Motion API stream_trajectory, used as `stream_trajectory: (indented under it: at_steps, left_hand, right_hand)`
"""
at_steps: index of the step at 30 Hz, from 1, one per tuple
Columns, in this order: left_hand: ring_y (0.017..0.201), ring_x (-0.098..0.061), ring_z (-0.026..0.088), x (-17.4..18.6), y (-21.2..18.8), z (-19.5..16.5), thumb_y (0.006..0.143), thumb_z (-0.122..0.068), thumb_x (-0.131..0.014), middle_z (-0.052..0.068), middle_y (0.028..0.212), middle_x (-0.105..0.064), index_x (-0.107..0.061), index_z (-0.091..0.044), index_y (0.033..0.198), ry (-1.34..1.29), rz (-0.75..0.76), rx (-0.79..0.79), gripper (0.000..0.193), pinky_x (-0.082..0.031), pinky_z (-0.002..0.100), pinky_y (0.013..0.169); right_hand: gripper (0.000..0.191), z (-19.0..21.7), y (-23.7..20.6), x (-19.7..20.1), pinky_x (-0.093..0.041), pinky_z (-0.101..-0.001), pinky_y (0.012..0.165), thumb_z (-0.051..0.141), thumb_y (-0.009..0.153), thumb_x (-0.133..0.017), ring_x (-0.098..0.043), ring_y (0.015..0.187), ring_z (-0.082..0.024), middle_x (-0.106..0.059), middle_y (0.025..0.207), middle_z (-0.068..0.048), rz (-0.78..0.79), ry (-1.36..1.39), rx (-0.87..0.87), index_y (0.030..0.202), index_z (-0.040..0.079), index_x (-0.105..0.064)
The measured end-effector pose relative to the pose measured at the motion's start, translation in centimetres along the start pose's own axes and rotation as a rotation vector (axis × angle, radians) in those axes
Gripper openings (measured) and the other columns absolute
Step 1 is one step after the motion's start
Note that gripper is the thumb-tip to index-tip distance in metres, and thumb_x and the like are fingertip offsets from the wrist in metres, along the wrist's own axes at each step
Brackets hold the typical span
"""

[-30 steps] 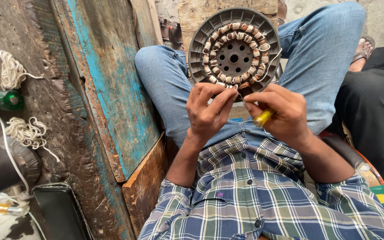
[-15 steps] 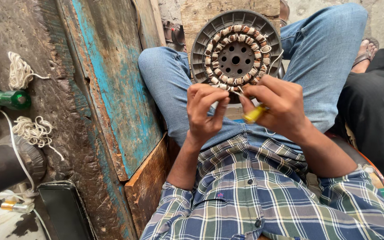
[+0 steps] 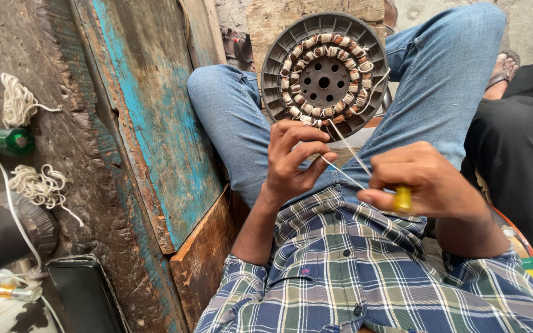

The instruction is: The person sits on the floor and uses a screwdriver to adjust and secure white string around copper windings on a motor stator. The person repeatedly tucks, pulls, and ties the string to bind the windings in place.

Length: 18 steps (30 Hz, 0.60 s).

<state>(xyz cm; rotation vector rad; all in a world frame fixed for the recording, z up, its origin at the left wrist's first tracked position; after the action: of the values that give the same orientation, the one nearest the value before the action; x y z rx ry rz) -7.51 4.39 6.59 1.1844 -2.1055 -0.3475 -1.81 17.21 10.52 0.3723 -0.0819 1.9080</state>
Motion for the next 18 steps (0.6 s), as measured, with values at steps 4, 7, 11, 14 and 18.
stream_trajectory:
  at_steps: [4, 7, 11, 14, 18]
  left_hand:
    - [0.092, -0.061, 0.018, -0.4, -0.4, 0.1, 0.089, -0.019, -0.085, -0.001, 0.096, -0.070, -0.068, -0.013, 0.093, 0.007, 0.072, -0.024, 0.018, -0.044, 0.037, 0.089]
    - [0.087, -0.060, 0.018, -1.3, -0.7, -0.4, 0.091, -0.024, -0.085, 0.000, 0.092, -0.067, -0.069, -0.013, 0.091, -0.016, 0.178, -0.039, 0.020, -0.043, 0.035, 0.083]
    - [0.087, -0.058, 0.018, -4.6, -1.7, -3.4, 0.095, -0.038, -0.080, 0.000, 0.092, -0.065, -0.070, -0.016, 0.091, -0.031, 0.453, -0.157, 0.024, -0.041, 0.042, 0.086]
    - [0.096, -0.060, 0.019, -7.5, -3.4, -5.8, 0.094, -0.047, -0.073, 0.000, 0.097, -0.065, -0.072, -0.017, 0.090, -0.053, 0.727, -0.144, 0.030, -0.042, 0.048, 0.101]
    - [0.107, -0.061, 0.024, -8.6, -4.5, -5.2, 0.087, -0.053, -0.069, 0.002, 0.109, -0.067, -0.077, -0.020, 0.096, 0.082, 0.904, -0.009, 0.035, -0.035, 0.061, 0.110]
  right_hand:
    - [0.029, 5.6, -2.8, 4.6, -0.027, -0.0320, 0.037, 0.018, 0.086, -0.083, -0.045, 0.038, -0.007, -0.047, 0.049, 0.006, -0.422, 0.693, 0.601, 0.071, 0.003, -0.062]
    - [0.033, 8.0, -5.0, 1.4, -0.028, -0.0339, 0.042, 0.032, 0.106, -0.070, -0.049, 0.046, -0.013, -0.054, 0.060, 0.000, 0.472, 0.622, 0.759, 0.097, 0.002, -0.081]
    - [0.030, 4.3, -9.2, 3.7, -0.032, -0.0315, 0.041, 0.031, 0.104, -0.074, -0.052, 0.044, -0.010, -0.056, 0.058, 0.002, 0.303, 0.753, 0.886, 0.098, 0.004, -0.087]
    - [0.023, 0.8, -7.4, 5.3, -0.029, -0.0294, 0.039, 0.033, 0.094, -0.075, -0.046, 0.038, -0.006, -0.065, 0.054, 0.006, -0.117, 0.529, 0.626, 0.082, 0.014, -0.076]
    - [0.042, -2.1, -2.1, 5.5, -0.040, -0.0249, 0.048, 0.044, 0.103, -0.057, -0.056, 0.056, -0.010, -0.060, 0.072, -0.003, -0.495, -0.034, 0.201, 0.098, 0.004, -0.071]
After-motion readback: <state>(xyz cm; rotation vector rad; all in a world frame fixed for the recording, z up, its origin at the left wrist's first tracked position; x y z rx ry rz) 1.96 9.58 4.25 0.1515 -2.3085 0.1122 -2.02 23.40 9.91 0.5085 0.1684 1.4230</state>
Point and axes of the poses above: each hand's wrist, its own y-axis towards the middle knuckle, its own x-axis out of the back of the hand, z = x × y, the point moved 10 cm from there along y, towards the middle knuckle
